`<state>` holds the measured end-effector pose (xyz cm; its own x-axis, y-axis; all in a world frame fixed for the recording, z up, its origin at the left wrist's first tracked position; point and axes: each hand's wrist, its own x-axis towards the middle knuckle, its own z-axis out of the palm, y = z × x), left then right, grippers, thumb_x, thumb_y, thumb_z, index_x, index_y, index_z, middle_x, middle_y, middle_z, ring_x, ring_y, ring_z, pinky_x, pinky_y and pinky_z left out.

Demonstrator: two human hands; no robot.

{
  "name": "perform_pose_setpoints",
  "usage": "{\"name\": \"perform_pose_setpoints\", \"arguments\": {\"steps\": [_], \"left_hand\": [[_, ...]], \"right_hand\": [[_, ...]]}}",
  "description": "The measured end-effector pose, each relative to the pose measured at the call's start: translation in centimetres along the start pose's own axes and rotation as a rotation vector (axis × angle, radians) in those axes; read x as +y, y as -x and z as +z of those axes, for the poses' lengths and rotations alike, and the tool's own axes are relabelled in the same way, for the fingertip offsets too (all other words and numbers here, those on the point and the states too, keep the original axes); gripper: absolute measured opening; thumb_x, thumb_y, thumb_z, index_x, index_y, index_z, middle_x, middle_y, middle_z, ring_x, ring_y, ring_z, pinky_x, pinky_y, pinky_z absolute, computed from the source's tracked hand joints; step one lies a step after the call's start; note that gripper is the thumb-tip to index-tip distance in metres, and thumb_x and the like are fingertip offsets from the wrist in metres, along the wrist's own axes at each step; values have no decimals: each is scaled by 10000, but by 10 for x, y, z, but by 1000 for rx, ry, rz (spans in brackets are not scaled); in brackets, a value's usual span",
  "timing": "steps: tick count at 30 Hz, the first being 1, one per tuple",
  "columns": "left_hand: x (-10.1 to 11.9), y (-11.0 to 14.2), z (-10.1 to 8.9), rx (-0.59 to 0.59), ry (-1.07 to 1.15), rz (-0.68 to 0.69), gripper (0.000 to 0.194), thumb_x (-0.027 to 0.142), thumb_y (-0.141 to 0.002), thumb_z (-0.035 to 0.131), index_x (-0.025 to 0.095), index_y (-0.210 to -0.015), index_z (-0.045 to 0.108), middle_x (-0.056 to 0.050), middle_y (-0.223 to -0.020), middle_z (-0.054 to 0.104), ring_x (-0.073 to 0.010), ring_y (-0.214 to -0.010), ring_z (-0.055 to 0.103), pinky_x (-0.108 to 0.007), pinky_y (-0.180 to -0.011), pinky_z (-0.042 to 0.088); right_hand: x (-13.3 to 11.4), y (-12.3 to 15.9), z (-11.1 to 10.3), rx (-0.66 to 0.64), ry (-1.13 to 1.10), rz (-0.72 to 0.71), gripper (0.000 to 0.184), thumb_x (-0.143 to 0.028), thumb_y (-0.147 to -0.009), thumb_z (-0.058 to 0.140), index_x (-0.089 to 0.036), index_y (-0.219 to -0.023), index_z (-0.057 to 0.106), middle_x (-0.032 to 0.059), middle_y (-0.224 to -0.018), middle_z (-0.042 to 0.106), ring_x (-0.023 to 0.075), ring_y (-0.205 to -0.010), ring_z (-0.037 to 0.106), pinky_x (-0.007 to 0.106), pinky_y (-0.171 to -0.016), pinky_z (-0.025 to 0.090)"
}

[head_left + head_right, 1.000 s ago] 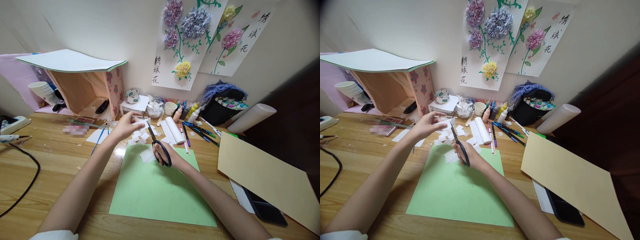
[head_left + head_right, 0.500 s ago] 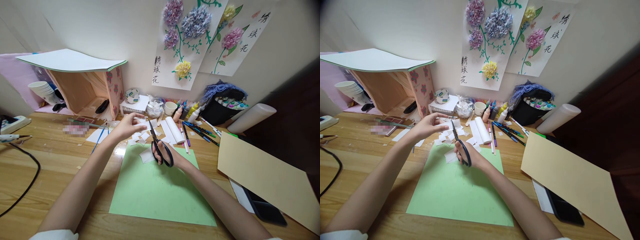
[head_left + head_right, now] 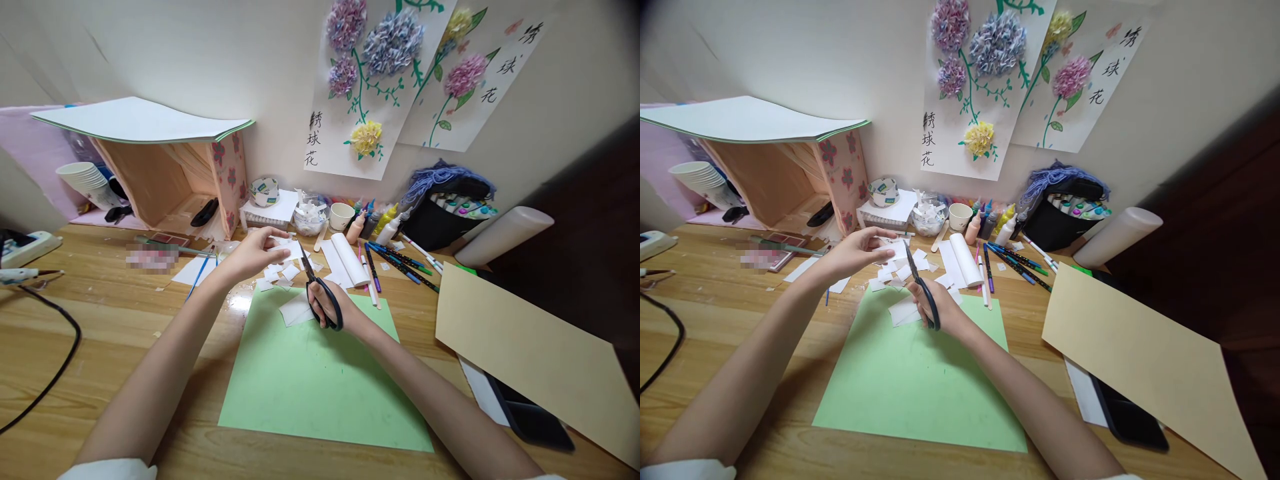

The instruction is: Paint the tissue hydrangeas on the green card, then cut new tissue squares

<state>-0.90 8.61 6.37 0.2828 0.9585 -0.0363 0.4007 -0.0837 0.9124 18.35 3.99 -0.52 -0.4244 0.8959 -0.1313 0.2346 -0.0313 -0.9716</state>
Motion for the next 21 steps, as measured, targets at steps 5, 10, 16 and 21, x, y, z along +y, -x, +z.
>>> {"name": "perform_pose_setpoints", "arguments": {"steps": [5,10,16,21], "left_hand": [[0,-1,-1,33,1,-17,433,307,-710,662,119,-1087,561,9,-662,598,-157,-677,601,-284,-643,457],[-2,-3,8,2,4,-48,481,322,-687,697,148,-1109,544,-21,-721,661,-149,-645,613,-261,-597,450],[-4,-2,20,-78,14,-63,496,350,-665,720,166,-1092,547,-1,-631,643,-162,-587,618,-236,-498,422],[-3,-2,16,-34,29,-27,464,313,-687,707,141,-1086,546,-15,-647,665,-159,-599,634,-243,-527,453]], "right_hand": [[11,-7,2,14,-197,74,698,-865,-643,287,-190,-699,458,-76,-385,421,83,-293,442,193,-331,351],[9,-14,3,169,-378,-9,563,-734,-711,477,-174,-747,513,-68,-409,478,94,-346,515,200,-386,426],[1,-15,-3,277,-455,-113,392,-500,-661,698,-199,-710,452,-100,-413,457,83,-353,480,211,-399,444],[2,-18,-8,298,-458,-87,420,-572,-690,641,-188,-716,474,-91,-391,456,89,-348,486,222,-431,456]]}}
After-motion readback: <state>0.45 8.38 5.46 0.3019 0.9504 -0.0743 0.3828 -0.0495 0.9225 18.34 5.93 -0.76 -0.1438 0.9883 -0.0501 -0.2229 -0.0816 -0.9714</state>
